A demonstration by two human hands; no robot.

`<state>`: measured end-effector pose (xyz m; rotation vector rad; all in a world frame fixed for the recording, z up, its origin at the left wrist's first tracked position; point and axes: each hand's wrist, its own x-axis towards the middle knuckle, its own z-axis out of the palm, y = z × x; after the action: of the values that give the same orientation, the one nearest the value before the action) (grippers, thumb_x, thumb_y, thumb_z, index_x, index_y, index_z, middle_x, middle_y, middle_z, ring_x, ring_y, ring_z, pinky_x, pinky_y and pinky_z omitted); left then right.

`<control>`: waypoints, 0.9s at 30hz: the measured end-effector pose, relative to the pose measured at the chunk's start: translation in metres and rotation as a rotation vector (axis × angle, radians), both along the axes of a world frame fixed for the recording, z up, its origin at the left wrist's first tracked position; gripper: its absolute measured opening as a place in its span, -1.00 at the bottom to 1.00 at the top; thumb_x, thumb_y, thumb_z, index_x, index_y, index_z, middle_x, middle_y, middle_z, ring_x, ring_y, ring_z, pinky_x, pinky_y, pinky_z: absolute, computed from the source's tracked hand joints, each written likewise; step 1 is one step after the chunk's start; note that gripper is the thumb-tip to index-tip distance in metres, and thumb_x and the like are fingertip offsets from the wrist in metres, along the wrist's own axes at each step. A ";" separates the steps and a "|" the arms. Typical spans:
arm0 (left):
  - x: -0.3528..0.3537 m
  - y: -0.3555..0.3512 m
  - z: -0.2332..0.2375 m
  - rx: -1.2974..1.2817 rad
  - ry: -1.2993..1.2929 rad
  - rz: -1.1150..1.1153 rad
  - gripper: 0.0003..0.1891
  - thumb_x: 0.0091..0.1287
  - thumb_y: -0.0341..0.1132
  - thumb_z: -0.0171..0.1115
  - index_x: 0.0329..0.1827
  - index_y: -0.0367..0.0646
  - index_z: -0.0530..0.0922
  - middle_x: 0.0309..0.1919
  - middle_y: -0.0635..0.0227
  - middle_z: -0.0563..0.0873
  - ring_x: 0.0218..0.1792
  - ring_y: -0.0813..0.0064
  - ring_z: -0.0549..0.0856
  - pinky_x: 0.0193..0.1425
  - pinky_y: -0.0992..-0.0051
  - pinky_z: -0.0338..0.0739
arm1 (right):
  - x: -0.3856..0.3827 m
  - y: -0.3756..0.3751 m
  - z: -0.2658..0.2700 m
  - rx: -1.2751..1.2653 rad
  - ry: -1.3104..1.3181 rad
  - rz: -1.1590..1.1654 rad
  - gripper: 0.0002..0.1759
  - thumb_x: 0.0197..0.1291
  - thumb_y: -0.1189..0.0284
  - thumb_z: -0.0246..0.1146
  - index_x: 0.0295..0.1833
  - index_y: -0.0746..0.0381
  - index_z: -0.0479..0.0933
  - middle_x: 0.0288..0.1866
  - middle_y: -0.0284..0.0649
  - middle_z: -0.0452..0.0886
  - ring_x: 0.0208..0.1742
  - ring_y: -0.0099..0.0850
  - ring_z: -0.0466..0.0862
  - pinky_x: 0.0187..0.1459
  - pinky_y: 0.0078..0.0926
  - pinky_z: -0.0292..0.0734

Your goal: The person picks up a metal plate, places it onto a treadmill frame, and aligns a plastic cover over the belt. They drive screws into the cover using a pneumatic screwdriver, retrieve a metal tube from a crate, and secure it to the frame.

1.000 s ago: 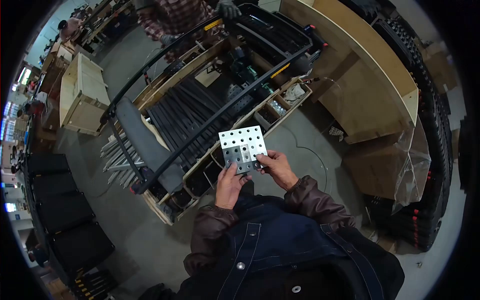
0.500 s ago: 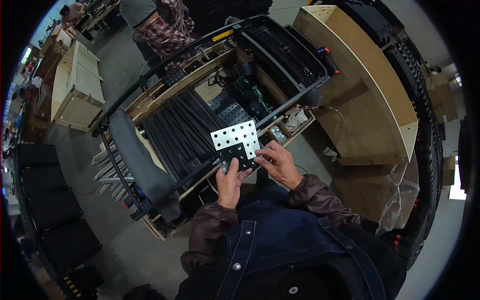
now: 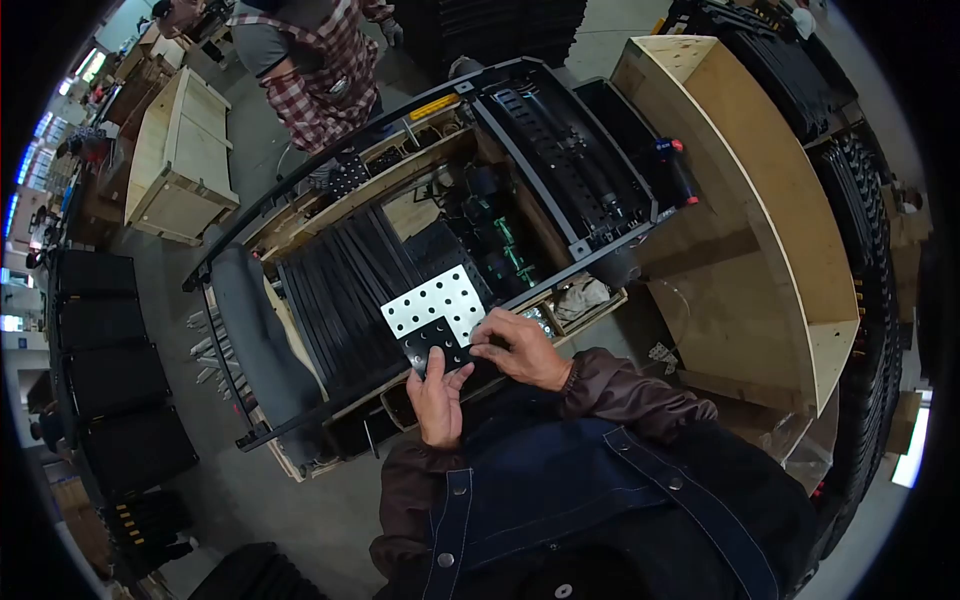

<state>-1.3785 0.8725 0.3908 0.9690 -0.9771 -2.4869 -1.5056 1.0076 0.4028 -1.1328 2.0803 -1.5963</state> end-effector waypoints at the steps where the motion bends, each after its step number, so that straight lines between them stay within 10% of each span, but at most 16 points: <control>1: -0.003 0.007 0.000 0.024 -0.025 0.019 -0.75 0.59 -0.25 0.19 0.21 -0.13 0.55 0.02 0.37 0.74 -0.04 0.51 0.75 -0.07 0.44 0.75 | -0.006 0.005 0.000 -0.023 0.095 0.034 -0.79 0.17 0.58 0.47 -0.14 0.30 0.58 -0.26 -0.21 0.58 -0.27 -0.26 0.64 -0.27 -0.39 0.53; 4: -0.010 0.019 -0.008 0.158 -0.086 0.082 -0.77 0.59 -0.27 0.19 0.20 -0.14 0.56 0.01 0.37 0.73 -0.05 0.50 0.75 -0.07 0.44 0.75 | -0.017 0.020 0.005 -0.060 0.220 0.082 -0.81 0.24 0.57 0.41 -0.13 0.26 0.53 -0.21 -0.20 0.56 -0.25 -0.18 0.63 -0.23 -0.34 0.55; 10: -0.029 0.032 -0.007 0.050 -0.074 0.199 -0.76 0.58 -0.32 0.20 0.22 -0.12 0.56 0.05 0.30 0.74 -0.05 0.41 0.78 -0.08 0.44 0.79 | -0.070 0.049 0.002 -0.198 -0.481 0.002 -0.92 0.37 0.54 0.31 -0.16 0.30 0.54 -0.05 -0.28 0.64 -0.03 -0.52 0.62 0.07 -0.49 0.54; 16: -0.011 0.035 -0.011 -0.004 -0.069 0.066 -0.74 0.56 -0.31 0.24 0.22 -0.16 0.54 0.02 0.34 0.72 -0.04 0.39 0.78 -0.07 0.36 0.79 | -0.242 0.110 -0.007 0.410 -0.474 0.125 -0.78 0.33 0.36 0.42 -0.16 0.32 0.64 -0.28 -0.40 0.66 -0.19 -0.60 0.58 -0.07 -0.52 0.52; 27: -0.001 0.052 0.000 -0.019 -0.083 0.006 -0.71 0.53 -0.39 0.20 0.26 -0.22 0.52 0.04 0.28 0.73 -0.07 0.34 0.79 -0.09 0.30 0.79 | -0.241 0.111 -0.021 0.554 -0.338 0.321 -0.82 0.35 0.40 0.40 -0.19 0.30 0.62 -0.35 -0.40 0.60 -0.25 -0.56 0.51 -0.12 -0.47 0.47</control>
<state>-1.3797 0.9243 0.3908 1.0758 -1.0201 -2.4451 -1.7467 1.1183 0.3815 -0.8682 1.8310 -0.9033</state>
